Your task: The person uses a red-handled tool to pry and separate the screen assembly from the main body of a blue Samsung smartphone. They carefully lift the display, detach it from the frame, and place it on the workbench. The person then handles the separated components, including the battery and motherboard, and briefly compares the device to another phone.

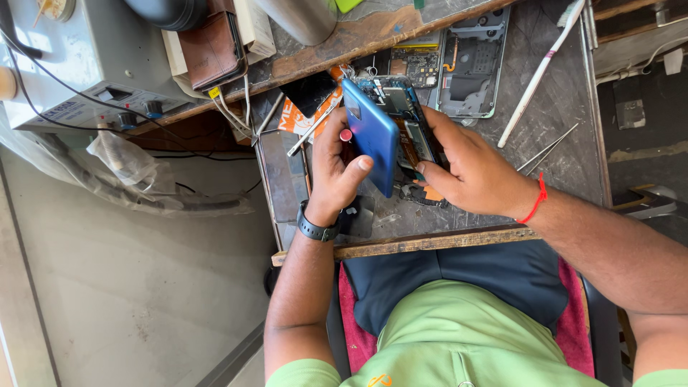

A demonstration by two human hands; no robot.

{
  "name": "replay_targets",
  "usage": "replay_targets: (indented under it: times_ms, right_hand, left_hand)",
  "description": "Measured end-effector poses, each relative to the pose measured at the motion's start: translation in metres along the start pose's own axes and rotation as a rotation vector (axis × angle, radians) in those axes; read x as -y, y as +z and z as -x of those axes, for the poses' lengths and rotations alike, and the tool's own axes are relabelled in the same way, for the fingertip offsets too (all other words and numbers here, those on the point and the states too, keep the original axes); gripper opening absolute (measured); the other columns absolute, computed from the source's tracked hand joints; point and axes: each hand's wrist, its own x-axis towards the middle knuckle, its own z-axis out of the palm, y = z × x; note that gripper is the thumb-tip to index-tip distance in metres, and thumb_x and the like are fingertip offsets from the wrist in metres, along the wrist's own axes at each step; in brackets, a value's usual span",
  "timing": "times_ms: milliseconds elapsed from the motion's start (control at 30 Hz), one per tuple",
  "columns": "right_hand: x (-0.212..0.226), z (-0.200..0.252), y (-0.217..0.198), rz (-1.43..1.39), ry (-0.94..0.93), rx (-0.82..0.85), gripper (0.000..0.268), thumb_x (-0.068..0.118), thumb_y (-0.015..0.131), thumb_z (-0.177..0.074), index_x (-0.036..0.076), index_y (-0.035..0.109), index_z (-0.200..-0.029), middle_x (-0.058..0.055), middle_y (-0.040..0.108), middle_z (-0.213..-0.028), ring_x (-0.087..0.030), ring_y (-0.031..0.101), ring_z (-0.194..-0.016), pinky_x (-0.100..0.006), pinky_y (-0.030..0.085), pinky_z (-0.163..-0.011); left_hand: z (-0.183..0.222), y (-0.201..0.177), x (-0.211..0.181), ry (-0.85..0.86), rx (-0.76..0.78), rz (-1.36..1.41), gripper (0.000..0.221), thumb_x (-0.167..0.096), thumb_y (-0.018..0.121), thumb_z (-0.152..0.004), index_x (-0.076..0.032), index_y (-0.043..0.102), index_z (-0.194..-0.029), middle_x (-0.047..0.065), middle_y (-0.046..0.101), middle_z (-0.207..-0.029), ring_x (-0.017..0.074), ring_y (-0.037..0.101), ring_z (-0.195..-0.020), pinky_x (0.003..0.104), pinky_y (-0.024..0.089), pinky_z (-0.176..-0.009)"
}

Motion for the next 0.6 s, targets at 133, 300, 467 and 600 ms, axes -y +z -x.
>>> replay_targets:
  times_ms: [133, 300, 467, 600]
  right_hand:
    - [0.006, -0.003, -0.002, 0.012, -0.044, 0.023, 0.073, -0.003, 0.065, -0.088, 0.002, 0.033, -0.154, -0.019, 0.065, -0.124, -0.025, 0.071, -0.103, -0.038, 0.057, -0.085]
    - [0.012, -0.004, -0.003, -0.200, 0.246, 0.106, 0.072, -0.003, 0.059, -0.090, 0.007, 0.030, -0.155, -0.013, 0.065, -0.119, -0.018, 0.073, -0.082, -0.031, 0.066, -0.062]
    - [-0.002, -0.003, -0.001, -0.295, 0.221, 0.094, 0.073, -0.006, 0.055, -0.092, 0.007, 0.027, -0.159, -0.013, 0.063, -0.129, -0.018, 0.066, -0.106, -0.034, 0.059, -0.086]
    - [-0.017, -0.004, 0.000, -0.428, 0.068, 0.011, 0.074, -0.012, 0.050, -0.094, 0.001, 0.021, -0.161, -0.013, 0.049, -0.151, -0.017, 0.049, -0.140, -0.034, 0.042, -0.118]
  left_hand:
    - [0.000, -0.002, 0.002, -0.043, -0.011, 0.045, 0.073, -0.063, 0.075, -0.091, -0.002, 0.057, -0.127, -0.001, 0.060, -0.105, 0.0070, 0.056, -0.095, 0.021, 0.047, -0.085]
    - [0.000, -0.001, 0.003, -0.110, -0.024, 0.157, 0.073, -0.067, 0.075, -0.088, -0.005, 0.056, -0.120, -0.002, 0.056, -0.102, 0.0066, 0.053, -0.091, 0.022, 0.045, -0.081]
    - [-0.001, -0.001, 0.008, -0.090, -0.048, 0.217, 0.079, -0.071, 0.075, -0.087, -0.006, 0.051, -0.126, -0.003, 0.053, -0.102, 0.0052, 0.051, -0.092, 0.021, 0.042, -0.083]
    - [-0.002, -0.002, 0.004, -0.066, -0.064, 0.210, 0.073, -0.062, 0.075, -0.091, -0.008, 0.048, -0.131, -0.004, 0.056, -0.108, 0.0054, 0.054, -0.098, 0.021, 0.045, -0.086]
